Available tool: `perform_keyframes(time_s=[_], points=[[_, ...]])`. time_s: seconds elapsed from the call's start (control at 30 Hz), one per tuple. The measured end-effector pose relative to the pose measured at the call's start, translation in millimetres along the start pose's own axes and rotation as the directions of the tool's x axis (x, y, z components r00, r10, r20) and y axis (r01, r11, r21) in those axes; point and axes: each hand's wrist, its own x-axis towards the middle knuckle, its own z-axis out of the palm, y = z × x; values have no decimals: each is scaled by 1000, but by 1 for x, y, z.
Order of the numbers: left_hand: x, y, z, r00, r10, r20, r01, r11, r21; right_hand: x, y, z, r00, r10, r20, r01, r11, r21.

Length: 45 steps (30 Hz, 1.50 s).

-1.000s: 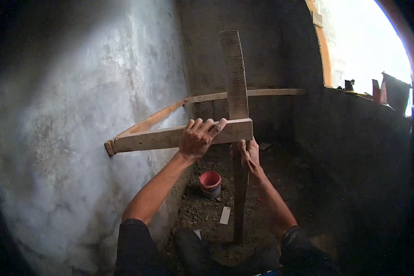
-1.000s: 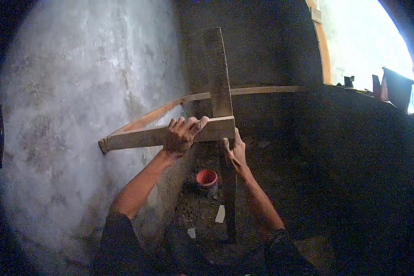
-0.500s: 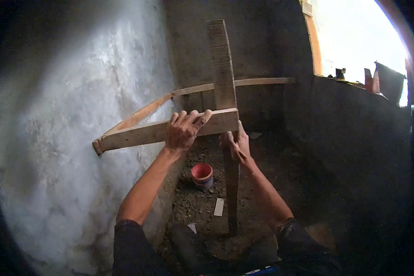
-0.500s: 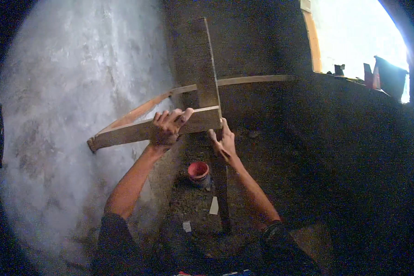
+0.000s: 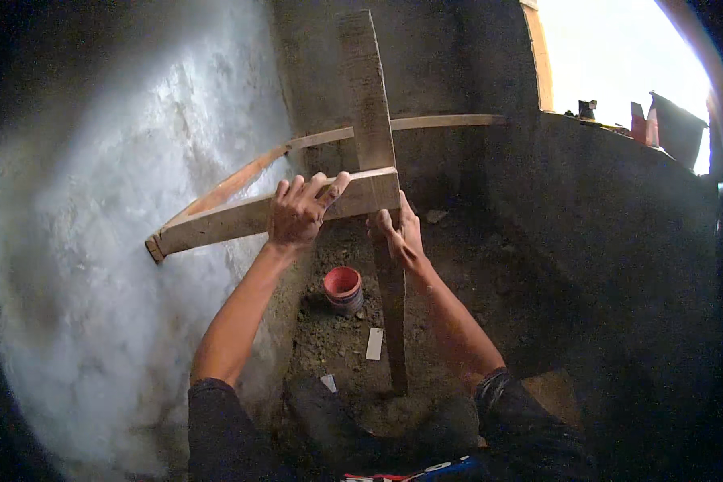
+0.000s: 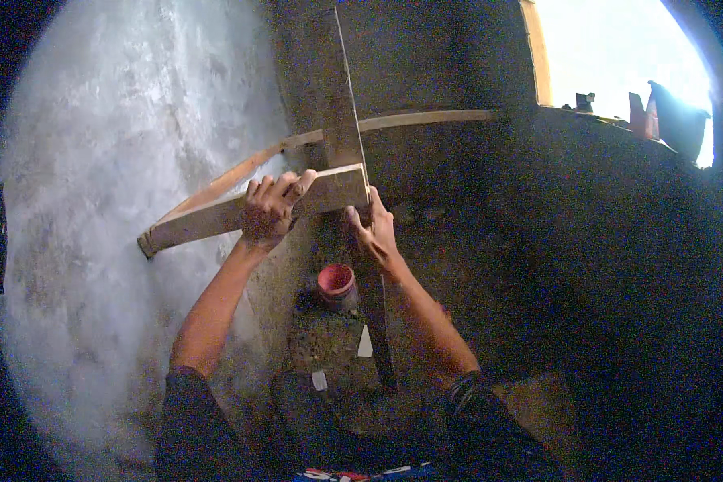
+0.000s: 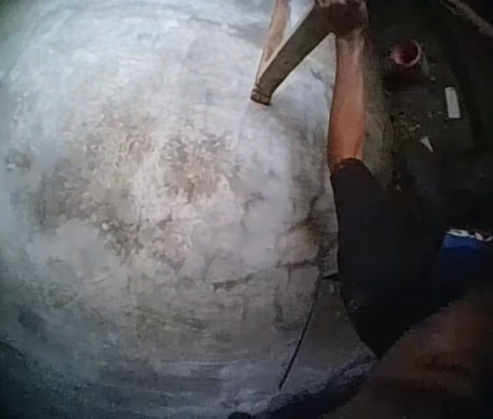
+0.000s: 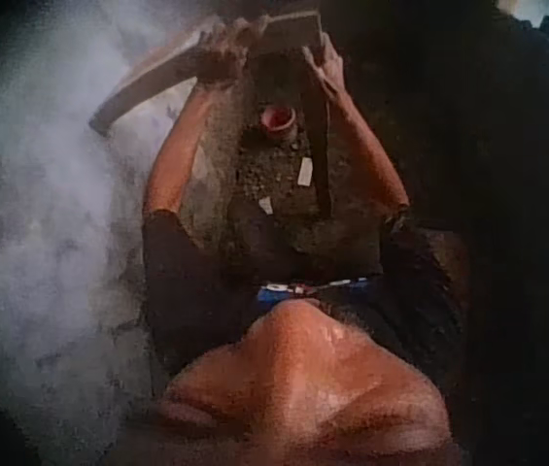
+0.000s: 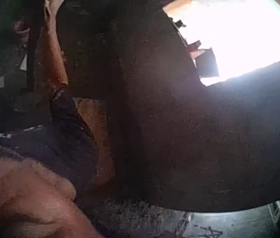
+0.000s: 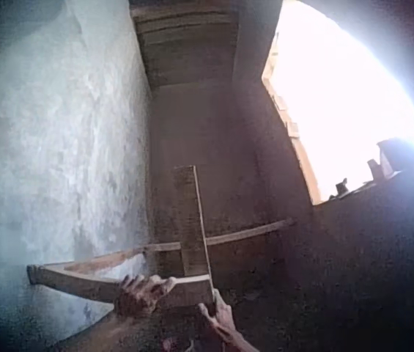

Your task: The person assembles a wooden structure by positioning two pieces of wood and securing them with a nail using a hammer.

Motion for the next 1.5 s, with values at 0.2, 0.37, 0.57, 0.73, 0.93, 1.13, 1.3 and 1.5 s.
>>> perform_keyframes(time_s=[0.2,0.37,0.57,0.73,0.93,1.13,1.3,1.5], points=[[-3,-5,5,1000,-16,25,15,999,33,3,17,6,993,114,35,-116,991,65],[2,-1,5,1000,1,-22,-1,1000,2,7,53,2,997,70,13,-70,997,10],[-2,-4,5,999,-2,-51,3,1000,21,8,37,5,997,54,51,-57,997,47],[0,-3,-6,1000,22,-11,-21,998,53,4,22,3,993,91,77,-97,992,81],[-4,-1,7,978,-60,-202,61,998,-1,5,50,-1,997,71,41,-71,997,3],[-8,0,4,979,-100,-178,96,995,-27,4,27,4,994,-66,-93,53,990,-132],[-2,6,1,981,-109,-162,103,994,-44,10,37,-12,992,80,101,-83,996,21],[-11,-6,-3,990,-94,-103,98,995,33,6,26,8,999,32,17,-32,999,-14]])
